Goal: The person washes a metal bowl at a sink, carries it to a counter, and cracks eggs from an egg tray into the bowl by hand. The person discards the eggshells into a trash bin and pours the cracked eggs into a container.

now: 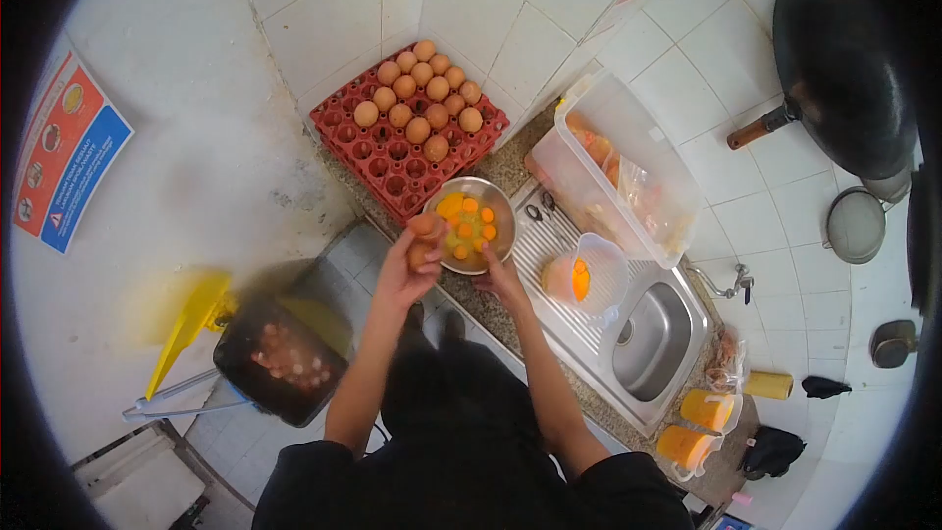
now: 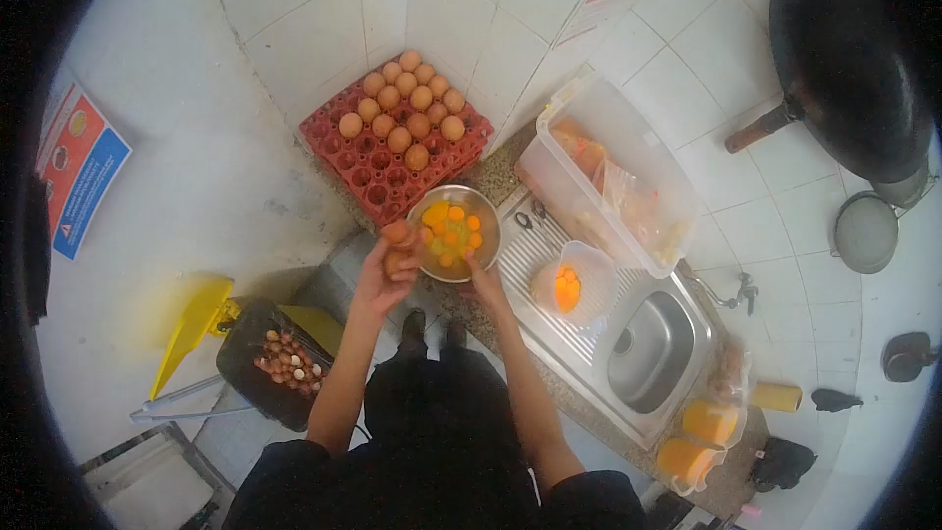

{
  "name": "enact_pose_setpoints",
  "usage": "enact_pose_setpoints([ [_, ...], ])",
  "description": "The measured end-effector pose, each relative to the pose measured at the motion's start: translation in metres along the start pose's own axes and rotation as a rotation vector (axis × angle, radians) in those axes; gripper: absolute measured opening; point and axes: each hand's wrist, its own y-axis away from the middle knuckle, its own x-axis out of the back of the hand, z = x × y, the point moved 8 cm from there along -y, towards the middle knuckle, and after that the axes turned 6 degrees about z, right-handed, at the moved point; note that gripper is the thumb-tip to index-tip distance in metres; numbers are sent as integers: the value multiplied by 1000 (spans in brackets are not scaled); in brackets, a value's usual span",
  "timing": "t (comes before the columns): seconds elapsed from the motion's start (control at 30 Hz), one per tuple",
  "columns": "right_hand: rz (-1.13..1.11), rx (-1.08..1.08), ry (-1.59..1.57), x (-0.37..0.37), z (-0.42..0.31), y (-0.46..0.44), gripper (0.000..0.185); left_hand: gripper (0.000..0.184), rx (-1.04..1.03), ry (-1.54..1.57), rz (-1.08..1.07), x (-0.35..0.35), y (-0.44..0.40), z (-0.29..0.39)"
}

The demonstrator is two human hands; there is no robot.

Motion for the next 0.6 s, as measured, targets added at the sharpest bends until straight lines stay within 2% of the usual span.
enact_pose_setpoints([
  [0.07, -119, -287, -256, -18, -3, 21, 47, 43, -89, -11, -15, 12, 35, 20],
  [0.2, -147, -330, -412, -18, -5, 19, 42, 36, -364, 51, 157, 112, 130, 102],
  [0.27, -158, -304, -423, -13, -6, 23, 42, 35, -661, -214, 181, 192, 203, 171],
  [0.33, -162, -327, -435, -7, -12, 31, 43, 36, -829, -405, 679, 205, 272, 179],
  [0.37, -164, -341, -441, -4, -16, 37, 43, 42, -906, -754, 849, 254, 319, 209],
  [0.4, -157, -325, -437, 2, -21, 42, 41, 47, -818, -943, 1065, 311, 358, 231],
  [0.47, -137, -289, -426, 14, -33, 52, 38, 40, -850, -1198, 1503, 387, 439, 248],
  [0.53, -131, -296, -406, 24, -56, 68, 35, 35, -847, -1409, 1876, 434, 504, 243],
  [0.6, -106, -294, -414, 40, -77, 87, 33, 31, -756, -917, 1664, 436, 502, 201],
])
